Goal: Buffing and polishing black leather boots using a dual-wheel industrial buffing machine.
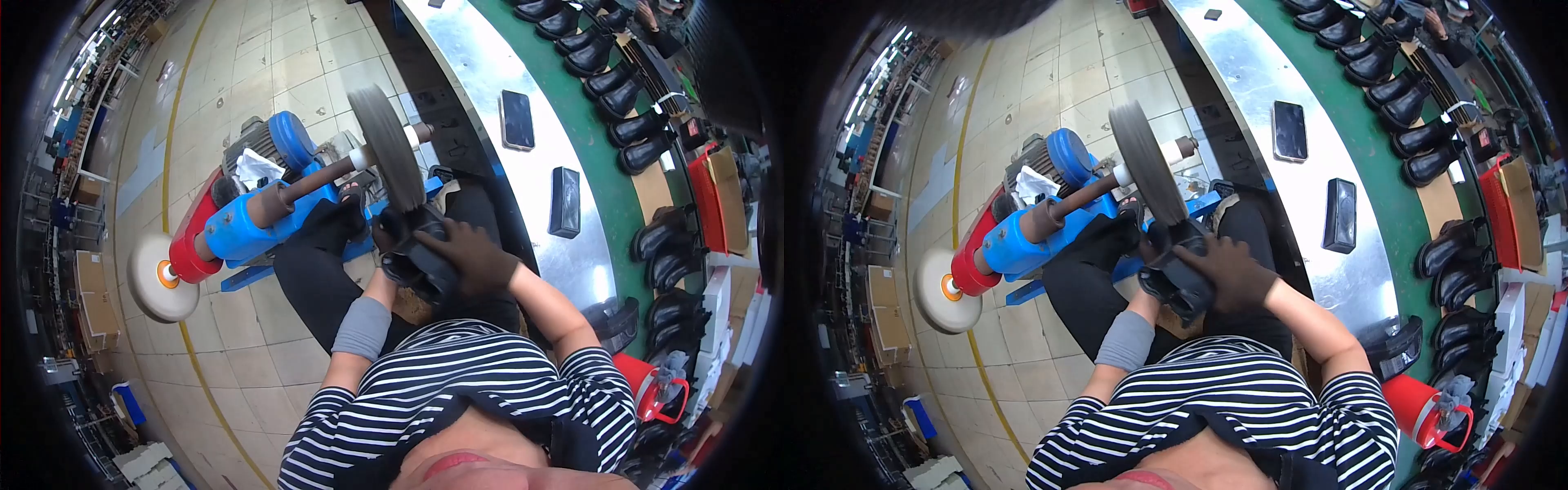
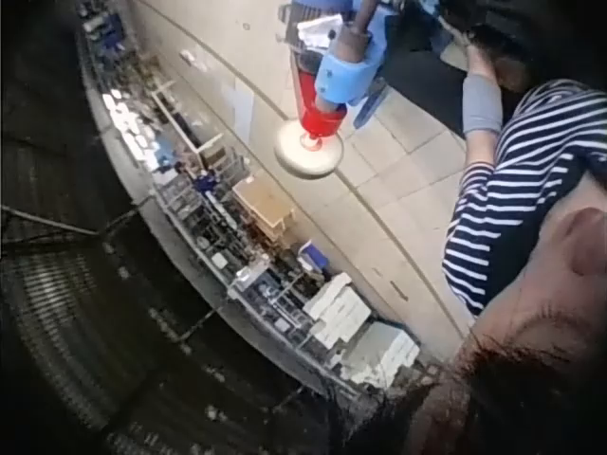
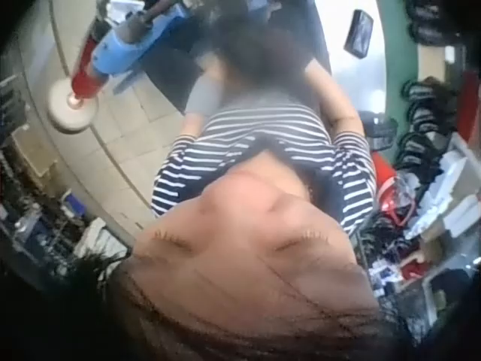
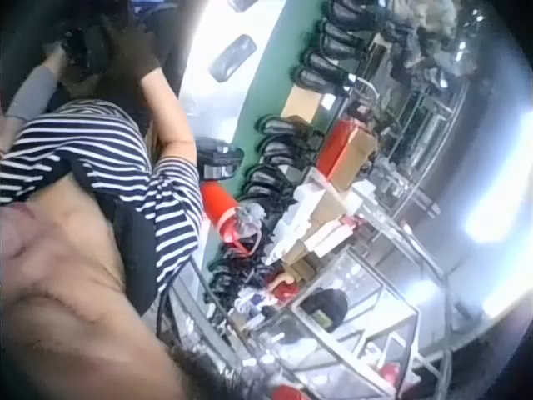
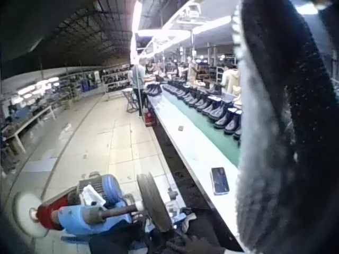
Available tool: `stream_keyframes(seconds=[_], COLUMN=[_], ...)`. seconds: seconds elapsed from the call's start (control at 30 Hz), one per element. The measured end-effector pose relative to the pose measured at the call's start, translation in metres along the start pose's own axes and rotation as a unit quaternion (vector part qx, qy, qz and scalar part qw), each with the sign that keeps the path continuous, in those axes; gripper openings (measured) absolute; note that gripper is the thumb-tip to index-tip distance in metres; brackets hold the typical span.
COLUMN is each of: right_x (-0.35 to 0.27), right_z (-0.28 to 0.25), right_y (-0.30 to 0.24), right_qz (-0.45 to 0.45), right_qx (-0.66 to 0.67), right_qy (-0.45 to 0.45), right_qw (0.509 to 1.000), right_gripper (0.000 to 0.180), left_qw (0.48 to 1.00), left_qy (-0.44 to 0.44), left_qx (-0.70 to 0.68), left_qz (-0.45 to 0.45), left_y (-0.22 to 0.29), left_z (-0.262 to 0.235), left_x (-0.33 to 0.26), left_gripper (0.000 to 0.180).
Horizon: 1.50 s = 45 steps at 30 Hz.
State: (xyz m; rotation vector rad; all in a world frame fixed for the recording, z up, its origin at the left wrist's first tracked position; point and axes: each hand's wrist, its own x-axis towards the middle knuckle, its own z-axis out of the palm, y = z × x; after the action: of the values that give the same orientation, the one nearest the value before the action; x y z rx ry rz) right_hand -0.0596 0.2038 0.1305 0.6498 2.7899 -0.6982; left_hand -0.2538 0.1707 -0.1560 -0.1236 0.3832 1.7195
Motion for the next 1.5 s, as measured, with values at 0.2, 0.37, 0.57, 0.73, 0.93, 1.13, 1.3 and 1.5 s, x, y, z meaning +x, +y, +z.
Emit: stream_keyframes(seconds=[0.2,0.37,0.57,0.73,0.93,1.13,1.3,1.5], right_x=[0.050,-0.003,-0.067,-0.091,-0.006,0.032,0.100,0.154], right_z=[0.041,0.042,0.015,0.048,0.116,0.153,0.156,0.147], right_y=[0.042,0.054,0.102,0.134,0.072,0.060,0.118,0.115], right_qz=[-0.066,-0.048,-0.044,0.069,0.184,0.136,0.163,0.108], right_qx=[0.010,0.189,0.372,0.696,0.548,0.243,0.514,0.637], right_qy=[0.051,0.149,0.190,0.284,0.480,0.541,0.400,0.296], right_qw=[0.996,0.969,0.907,0.655,0.660,0.794,0.741,0.703], right_gripper=[0.095,0.092,0.073,0.057,0.053,0.035,0.036,0.036], left_qw=[0.990,0.951,0.999,0.969,0.946,0.946,0.949,0.629], left_qy=[-0.139,0.245,-0.030,-0.122,-0.082,-0.010,-0.037,-0.219], left_qx=[-0.029,0.150,0.020,-0.091,0.112,0.162,0.197,0.742], left_qz=[0.004,0.118,0.007,-0.194,-0.294,-0.280,-0.241,0.076], left_y=[0.012,-0.011,-0.031,-0.012,0.013,-0.009,0.002,0.021], left_z=[0.059,0.061,0.059,0.116,0.157,0.160,0.119,0.071], left_x=[-0.002,0.004,-0.025,-0.065,-0.117,-0.107,-0.052,-0.035], left_gripper=[0.073,0.053,0.031,0.046,0.055,0.046,0.040,0.070])
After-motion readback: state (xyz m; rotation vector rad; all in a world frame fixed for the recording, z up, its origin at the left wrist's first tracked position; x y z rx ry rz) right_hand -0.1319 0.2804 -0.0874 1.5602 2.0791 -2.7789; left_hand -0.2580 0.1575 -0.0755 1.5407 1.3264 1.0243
